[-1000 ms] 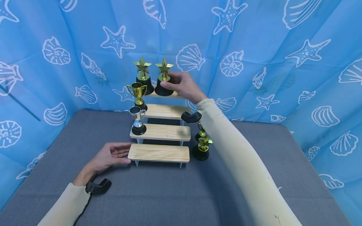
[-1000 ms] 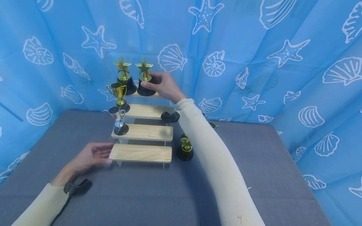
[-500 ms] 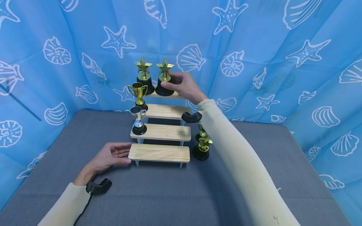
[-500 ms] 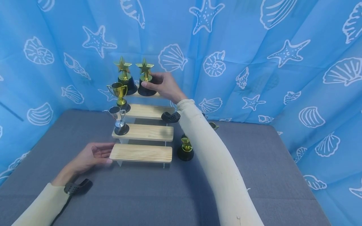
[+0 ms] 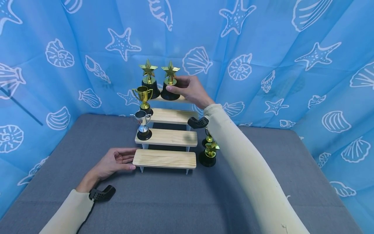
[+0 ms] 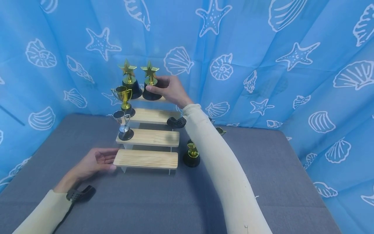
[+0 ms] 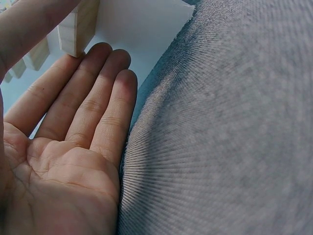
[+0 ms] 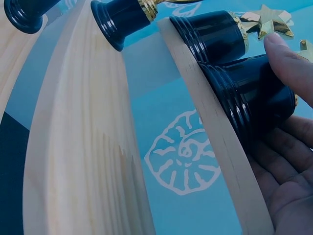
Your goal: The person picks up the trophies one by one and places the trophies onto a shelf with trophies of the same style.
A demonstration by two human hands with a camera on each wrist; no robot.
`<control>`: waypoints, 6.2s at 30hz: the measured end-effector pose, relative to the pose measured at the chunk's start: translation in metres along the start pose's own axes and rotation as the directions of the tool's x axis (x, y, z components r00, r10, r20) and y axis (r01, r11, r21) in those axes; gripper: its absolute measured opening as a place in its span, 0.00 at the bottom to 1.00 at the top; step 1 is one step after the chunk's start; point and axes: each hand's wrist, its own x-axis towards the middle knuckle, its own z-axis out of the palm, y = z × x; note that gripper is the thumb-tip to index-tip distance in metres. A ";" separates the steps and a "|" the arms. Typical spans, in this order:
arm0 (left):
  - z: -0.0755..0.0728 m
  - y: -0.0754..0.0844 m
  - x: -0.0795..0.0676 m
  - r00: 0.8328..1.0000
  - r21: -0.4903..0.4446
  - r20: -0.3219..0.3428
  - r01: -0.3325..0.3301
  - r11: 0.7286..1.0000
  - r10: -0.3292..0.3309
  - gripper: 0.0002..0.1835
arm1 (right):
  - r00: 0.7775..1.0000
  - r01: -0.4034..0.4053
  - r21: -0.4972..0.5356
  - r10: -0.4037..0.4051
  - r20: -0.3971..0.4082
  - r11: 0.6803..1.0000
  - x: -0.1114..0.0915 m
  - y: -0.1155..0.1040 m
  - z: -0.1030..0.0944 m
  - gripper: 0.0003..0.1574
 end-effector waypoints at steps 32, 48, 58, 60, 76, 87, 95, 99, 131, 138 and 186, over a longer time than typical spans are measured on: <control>0.000 -0.002 -0.001 1.000 -0.009 0.004 -0.018 1.000 0.018 0.40 | 0.999 0.043 0.080 -0.044 0.012 0.996 -0.017 0.001 -0.011 0.39; 0.000 -0.002 -0.002 1.000 -0.007 0.004 -0.024 1.000 0.024 0.40 | 0.996 0.080 0.128 -0.074 -0.051 0.989 -0.040 0.011 -0.029 0.39; 0.001 0.000 -0.001 1.000 -0.004 0.005 -0.016 1.000 0.016 0.39 | 0.988 0.138 0.188 -0.120 -0.100 0.972 -0.063 0.014 -0.037 0.37; 0.000 0.000 -0.001 1.000 -0.003 0.004 -0.015 1.000 0.015 0.39 | 0.986 0.148 0.194 -0.129 -0.110 0.970 -0.069 0.013 -0.038 0.36; 0.001 0.002 -0.001 1.000 0.000 -0.004 0.004 1.000 -0.004 0.40 | 0.977 0.202 0.178 -0.185 -0.106 0.963 -0.113 0.014 -0.040 0.34; -0.001 -0.002 0.000 1.000 -0.010 -0.002 -0.011 1.000 0.011 0.40 | 0.979 0.187 0.147 -0.173 -0.104 0.971 -0.139 0.027 -0.043 0.36; -0.001 -0.004 -0.001 1.000 -0.014 -0.004 -0.024 1.000 0.024 0.40 | 0.987 0.139 0.113 -0.128 -0.098 0.984 -0.158 0.044 -0.043 0.35; -0.001 -0.003 -0.001 1.000 -0.013 -0.016 -0.017 1.000 0.017 0.40 | 0.993 0.095 0.133 -0.084 -0.083 0.987 -0.167 0.053 -0.042 0.36; 0.001 0.000 0.000 0.999 -0.025 -0.028 0.015 1.000 -0.015 0.41 | 0.997 -0.072 0.100 0.076 -0.034 0.992 -0.202 0.113 -0.042 0.38; 0.000 -0.001 0.000 1.000 -0.032 -0.021 0.004 0.999 -0.005 0.41 | 0.995 -0.091 0.064 0.093 -0.030 0.994 -0.207 0.126 -0.039 0.39; -0.001 0.002 -0.001 1.000 -0.018 -0.017 0.010 1.000 -0.010 0.40 | 0.986 -0.138 0.040 0.141 -0.089 0.990 -0.209 0.168 -0.015 0.31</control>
